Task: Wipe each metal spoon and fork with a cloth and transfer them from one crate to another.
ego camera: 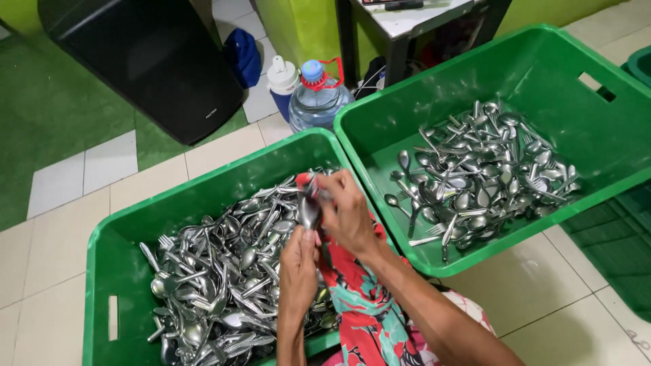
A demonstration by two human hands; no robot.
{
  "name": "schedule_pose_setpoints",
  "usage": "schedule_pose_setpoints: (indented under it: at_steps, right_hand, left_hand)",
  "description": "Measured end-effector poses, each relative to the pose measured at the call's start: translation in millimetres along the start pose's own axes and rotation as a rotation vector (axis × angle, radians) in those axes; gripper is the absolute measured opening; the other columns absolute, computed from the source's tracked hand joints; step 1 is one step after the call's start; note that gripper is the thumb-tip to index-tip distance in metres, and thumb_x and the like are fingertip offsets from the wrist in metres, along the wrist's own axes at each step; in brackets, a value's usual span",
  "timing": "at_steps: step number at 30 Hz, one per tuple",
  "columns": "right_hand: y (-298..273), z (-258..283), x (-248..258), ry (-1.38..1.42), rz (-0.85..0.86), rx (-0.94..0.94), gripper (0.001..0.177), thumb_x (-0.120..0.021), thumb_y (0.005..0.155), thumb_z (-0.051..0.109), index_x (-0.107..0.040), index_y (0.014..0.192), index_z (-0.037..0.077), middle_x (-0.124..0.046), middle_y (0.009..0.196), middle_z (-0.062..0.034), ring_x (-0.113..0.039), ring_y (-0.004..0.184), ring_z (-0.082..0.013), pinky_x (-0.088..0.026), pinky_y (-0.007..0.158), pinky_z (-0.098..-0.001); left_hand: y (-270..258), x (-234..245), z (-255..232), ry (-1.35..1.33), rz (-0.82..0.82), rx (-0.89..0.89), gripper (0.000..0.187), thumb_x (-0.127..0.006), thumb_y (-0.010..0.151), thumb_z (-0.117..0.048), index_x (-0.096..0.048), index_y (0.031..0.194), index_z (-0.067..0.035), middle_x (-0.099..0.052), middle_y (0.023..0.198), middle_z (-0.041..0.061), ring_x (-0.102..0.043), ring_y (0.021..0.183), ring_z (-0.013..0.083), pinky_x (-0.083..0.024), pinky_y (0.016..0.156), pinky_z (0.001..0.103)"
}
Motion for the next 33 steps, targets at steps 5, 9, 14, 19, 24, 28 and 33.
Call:
schedule_pose_setpoints:
  at_steps: [5, 9, 14, 19, 24, 28, 33]
  right_hand:
    - [-18.1, 42.2, -4.1, -0.098, 0.096, 0.221, 0.034, -0.067, 0.078, -0.007, -0.07, 0.109, 0.005, -0.055, 0.091, -0.0086, -0.048, 0.06, -0.0172, -0.043, 0.049, -0.0322]
    - [-7.7, 20.8, -8.0, -0.093, 0.158, 0.182, 0.039, -0.061, 0.076, -0.009, -0.067, 0.111, 0.007, -0.053, 0.09, -0.0077, -0.049, 0.06, -0.0183, -0.044, 0.05, -0.033]
    - [-17.5, 37.7, -20.6, -0.225, 0.256, 0.318, 0.029, -0.07, 0.079, -0.001, -0.07, 0.105, 0.011, -0.051, 0.086, -0.0042, -0.047, 0.061, -0.0143, -0.043, 0.049, -0.0285]
    - [2.2, -4.6, -11.4, -0.166, 0.159, 0.062, 0.031, -0.059, 0.078, -0.003, -0.072, 0.105, 0.005, -0.054, 0.086, -0.0072, -0.053, 0.059, -0.0212, -0.046, 0.054, -0.0357]
    - [4.8, -8.4, -0.9, -0.06, 0.152, -0.112, 0.026, -0.06, 0.087, 0.001, -0.07, 0.11, 0.005, -0.054, 0.086, -0.0071, -0.052, 0.065, -0.0198, -0.045, 0.06, -0.0347]
    - [-7.1, 14.1, -1.5, -0.084, 0.173, 0.069, 0.032, -0.058, 0.077, -0.009, -0.068, 0.105, 0.004, -0.052, 0.086, -0.0056, -0.047, 0.058, -0.0161, -0.042, 0.048, -0.0322]
    - [6.2, -5.5, 5.8, -0.018, 0.077, -0.1, 0.024, -0.061, 0.087, 0.001, -0.071, 0.108, 0.002, -0.058, 0.087, -0.0086, -0.055, 0.068, -0.0211, -0.047, 0.062, -0.0349]
  left_hand:
    - [8.5, 7.4, 8.5, 0.325, -0.121, 0.067, 0.027, -0.044, 0.098, -0.011, -0.064, 0.088, 0.004, -0.07, 0.07, 0.016, -0.06, 0.051, 0.0246, -0.049, 0.053, 0.043]
    - [1.4, 3.2, 2.1, 0.525, -0.035, 0.019, 0.02, -0.047, 0.102, -0.017, -0.062, 0.097, -0.004, -0.062, 0.053, 0.01, -0.052, 0.038, 0.0196, -0.042, 0.039, 0.042]
    - [1.9, 4.5, 19.4, 0.747, -0.025, -0.011, 0.025, -0.056, 0.092, -0.016, -0.065, 0.074, -0.001, -0.065, 0.054, 0.012, -0.059, 0.04, 0.0241, -0.051, 0.047, 0.041]
    - [-5.1, -2.7, -6.9, 0.737, -0.046, -0.173, 0.021, -0.047, 0.104, -0.026, -0.054, 0.088, -0.014, -0.057, 0.049, 0.005, -0.048, 0.036, 0.0211, -0.04, 0.041, 0.042]
    - [-8.3, -5.5, -19.3, 0.635, -0.074, -0.173, 0.015, -0.052, 0.101, -0.021, -0.055, 0.091, -0.011, -0.062, 0.053, 0.01, -0.052, 0.039, 0.0263, -0.041, 0.045, 0.046]
    - [-0.9, -6.8, -1.5, 0.589, -0.069, -0.157, 0.012, -0.054, 0.099, -0.016, -0.064, 0.103, -0.01, -0.065, 0.055, 0.007, -0.051, 0.037, 0.0158, -0.042, 0.035, 0.038]
    - [-6.6, -8.9, -19.6, 0.504, -0.079, -0.15, 0.016, -0.052, 0.102, -0.019, -0.056, 0.09, -0.009, -0.061, 0.054, 0.007, -0.05, 0.039, 0.021, -0.041, 0.043, 0.042]
Point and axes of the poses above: each hand's wrist, its own y-axis towards the middle knuckle, its own x-axis out of the back of the hand, z = x × y, the point moved 7 cm from there along y, towards the middle knuckle
